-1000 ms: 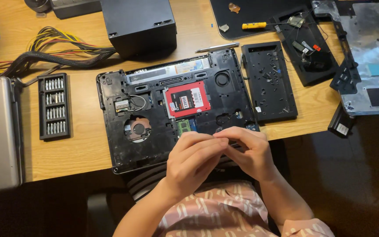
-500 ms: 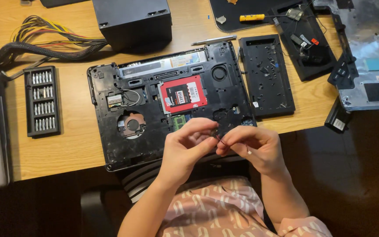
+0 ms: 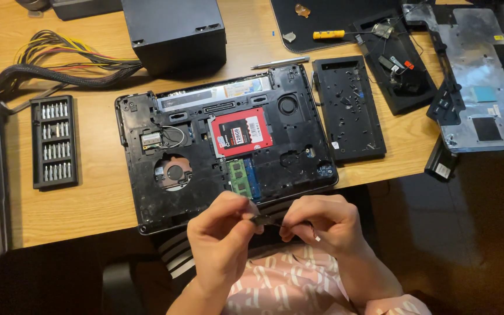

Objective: Repairing a laptop by manipulating and connecting internal hardware components like RAM and SSD.

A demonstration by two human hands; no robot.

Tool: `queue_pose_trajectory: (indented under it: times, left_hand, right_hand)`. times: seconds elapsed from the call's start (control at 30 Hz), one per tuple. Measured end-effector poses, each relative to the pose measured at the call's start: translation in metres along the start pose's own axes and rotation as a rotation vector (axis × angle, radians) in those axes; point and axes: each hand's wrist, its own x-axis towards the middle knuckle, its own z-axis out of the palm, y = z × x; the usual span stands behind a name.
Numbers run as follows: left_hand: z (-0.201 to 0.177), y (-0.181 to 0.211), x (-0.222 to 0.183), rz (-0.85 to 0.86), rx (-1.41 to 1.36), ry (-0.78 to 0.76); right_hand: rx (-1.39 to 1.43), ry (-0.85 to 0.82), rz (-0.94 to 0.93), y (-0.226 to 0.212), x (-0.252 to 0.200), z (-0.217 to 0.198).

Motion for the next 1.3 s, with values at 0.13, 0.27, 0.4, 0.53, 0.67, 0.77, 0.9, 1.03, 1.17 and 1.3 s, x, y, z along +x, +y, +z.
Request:
queue_pose_trajectory:
  times: [0.13, 0.27, 0.4, 0.53, 0.67, 0.77, 0.9, 1.03, 1.17, 1.3]
  left_hand:
    - [0.001, 0.003, -0.010, 0.122, 0.101, -0.042]
    - [0.002, 0.007, -0.013, 0.100, 0.187, -0.015]
    - [0.002, 0.011, -0.010, 0.040, 0.360, -0.079]
    - [-0.003, 0.000, -0.004, 0.057, 0.304, -0.130]
    - [-0.016, -0.012, -0.007, -0.198, 0.312, -0.164]
    - [-0.020, -0.011, -0.008, -0.213, 0.417, -0.101]
    - [-0.016, 0.013, -0.009, 0.105, 0.571, -0.073]
    - [-0.011, 0.021, -0.009, 0.081, 0.570, -0.264]
    - [-0.003, 0.023, -0.008, 0.118, 0.513, -0.356]
    - [0.001, 0.026, -0.010, 0.147, 0.559, -0.374]
  right_hand:
    - [0.006, 0.007, -0.024, -0.001, -0.004, 0.000]
    - [0.043, 0.023, -0.077, -0.003, -0.005, 0.001]
    - [0.127, 0.080, -0.103, -0.001, -0.008, 0.001]
    - [0.025, 0.197, -0.209, -0.019, 0.010, 0.017]
    - [-0.356, 0.287, -0.369, -0.045, 0.036, 0.036]
    - [-0.206, 0.120, -0.072, -0.037, 0.020, 0.030]
    - [-0.333, -0.274, 0.047, -0.027, 0.016, 0.037]
    - [-0.286, -0.272, 0.004, -0.032, 0.014, 0.042]
    - [-0.347, -0.270, 0.024, -0.037, 0.012, 0.040]
    - [-0.337, -0.330, -0.025, -0.044, 0.016, 0.041]
